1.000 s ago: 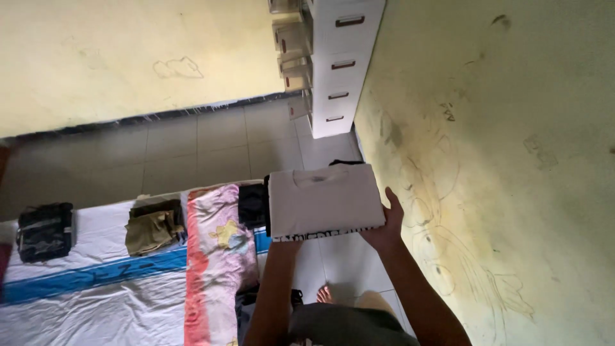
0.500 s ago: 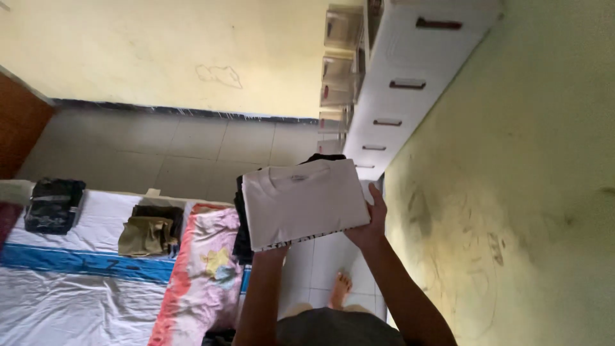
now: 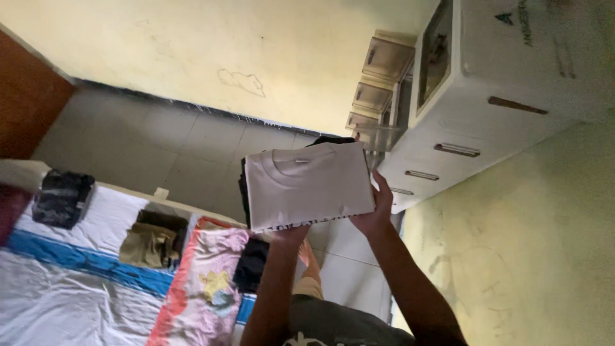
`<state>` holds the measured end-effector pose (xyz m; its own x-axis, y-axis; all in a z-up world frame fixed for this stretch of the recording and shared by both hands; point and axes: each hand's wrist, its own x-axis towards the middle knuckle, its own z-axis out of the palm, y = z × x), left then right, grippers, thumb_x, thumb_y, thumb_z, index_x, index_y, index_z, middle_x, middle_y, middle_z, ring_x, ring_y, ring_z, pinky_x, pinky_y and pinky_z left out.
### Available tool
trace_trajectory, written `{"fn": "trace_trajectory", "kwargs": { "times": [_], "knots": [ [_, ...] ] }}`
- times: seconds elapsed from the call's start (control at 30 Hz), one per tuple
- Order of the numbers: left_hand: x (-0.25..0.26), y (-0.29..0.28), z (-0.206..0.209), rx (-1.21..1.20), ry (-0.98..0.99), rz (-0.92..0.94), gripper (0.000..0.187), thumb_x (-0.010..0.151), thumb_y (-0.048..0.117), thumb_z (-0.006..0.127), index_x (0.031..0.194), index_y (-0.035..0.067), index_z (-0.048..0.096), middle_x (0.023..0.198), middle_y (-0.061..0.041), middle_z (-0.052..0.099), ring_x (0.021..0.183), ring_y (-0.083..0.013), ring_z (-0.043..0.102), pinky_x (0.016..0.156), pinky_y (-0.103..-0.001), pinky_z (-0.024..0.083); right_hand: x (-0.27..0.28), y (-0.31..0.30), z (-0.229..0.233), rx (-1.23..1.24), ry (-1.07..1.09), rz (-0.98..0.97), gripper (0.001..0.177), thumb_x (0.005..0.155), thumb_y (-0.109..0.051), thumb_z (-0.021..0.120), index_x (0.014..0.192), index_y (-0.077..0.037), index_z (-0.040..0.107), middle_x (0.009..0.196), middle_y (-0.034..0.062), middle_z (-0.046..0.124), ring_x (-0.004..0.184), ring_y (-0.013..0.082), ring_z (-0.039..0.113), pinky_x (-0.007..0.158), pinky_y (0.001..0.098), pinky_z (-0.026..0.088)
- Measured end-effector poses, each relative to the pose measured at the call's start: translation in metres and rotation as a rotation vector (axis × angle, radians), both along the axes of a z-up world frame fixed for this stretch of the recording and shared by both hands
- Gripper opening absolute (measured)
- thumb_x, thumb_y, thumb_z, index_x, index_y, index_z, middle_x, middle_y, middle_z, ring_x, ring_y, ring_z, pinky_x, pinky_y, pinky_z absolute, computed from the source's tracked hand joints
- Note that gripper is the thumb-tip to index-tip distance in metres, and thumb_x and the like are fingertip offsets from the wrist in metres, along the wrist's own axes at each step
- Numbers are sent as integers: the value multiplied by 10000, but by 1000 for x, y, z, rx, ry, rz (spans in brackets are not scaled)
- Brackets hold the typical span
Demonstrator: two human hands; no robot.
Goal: The person folds t-shirts and places them inside a storage cabinet.
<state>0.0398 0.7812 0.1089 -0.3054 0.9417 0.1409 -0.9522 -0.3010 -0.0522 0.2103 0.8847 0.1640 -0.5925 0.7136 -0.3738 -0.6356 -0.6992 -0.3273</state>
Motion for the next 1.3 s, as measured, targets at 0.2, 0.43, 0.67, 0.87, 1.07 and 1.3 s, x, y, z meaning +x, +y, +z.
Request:
{"fn": "trace_trajectory", "kwargs": {
  "times": [0.2, 0.43, 0.67, 0.87, 1.07, 1.3],
  "knots": [
    [-50, 102, -1, 20, -48, -159, 757, 998, 607, 502, 1557, 105, 412, 1566, -146, 481, 1462, -354, 428, 1240, -552, 297, -55, 74, 43, 19, -115, -101, 580, 918, -510, 542, 1257, -50, 641, 1147, 118, 714, 1063, 280, 666, 931, 445, 521],
    [-98, 221, -28, 45, -14, -317, 696, 1026, 586, 497, 1523, 98, 472, 1534, -121, 515, 1452, -337, 448, 1231, -557, 310, -76, 167, -7, 434, -60, -258, 303, 1096, -285, 540, 1293, -64, 601, 1179, 68, 673, 1095, 200, 647, 940, 380, 546],
    [-121, 336, -11, -109, -40, -566, 656, 995, 589, 464, 1436, 110, 543, 1428, -105, 608, 1358, -329, 521, 1170, -549, 360, -113, 225, 65, 103, -56, -529, 355, 945, -312, 542, 1183, -60, 618, 1041, 62, 696, 928, 175, 695, 778, 337, 580],
    [-133, 422, 0, -40, -32, -823, 634, 1033, 583, 449, 1447, 111, 541, 1422, -96, 609, 1356, -312, 530, 1182, -526, 373, -93, 291, -37, 616, -644, -781, 338, 1055, -253, 632, 1285, -6, 614, 1090, 75, 644, 989, 167, 605, 842, 357, 515],
    [-143, 472, -19, -70, -73, -1046, 622, 1049, 578, 433, 1451, 115, 532, 1433, -93, 594, 1367, -304, 519, 1190, -507, 371, -125, 307, 18, 20, -538, -1066, 522, 977, -454, 481, 1309, -76, 623, 1158, 64, 731, 1030, 203, 668, 873, 345, 548],
    [-166, 521, -44, -111, -112, -1388, 607, 1067, 573, 414, 1456, 120, 521, 1447, -88, 576, 1380, -294, 505, 1201, -485, 369, -105, 337, -46, 297, -1275, -1342, 439, 1062, -338, 572, 1336, -8, 665, 1233, 161, 668, 1032, 216, 636, 891, 329, 537]
  ]
}}
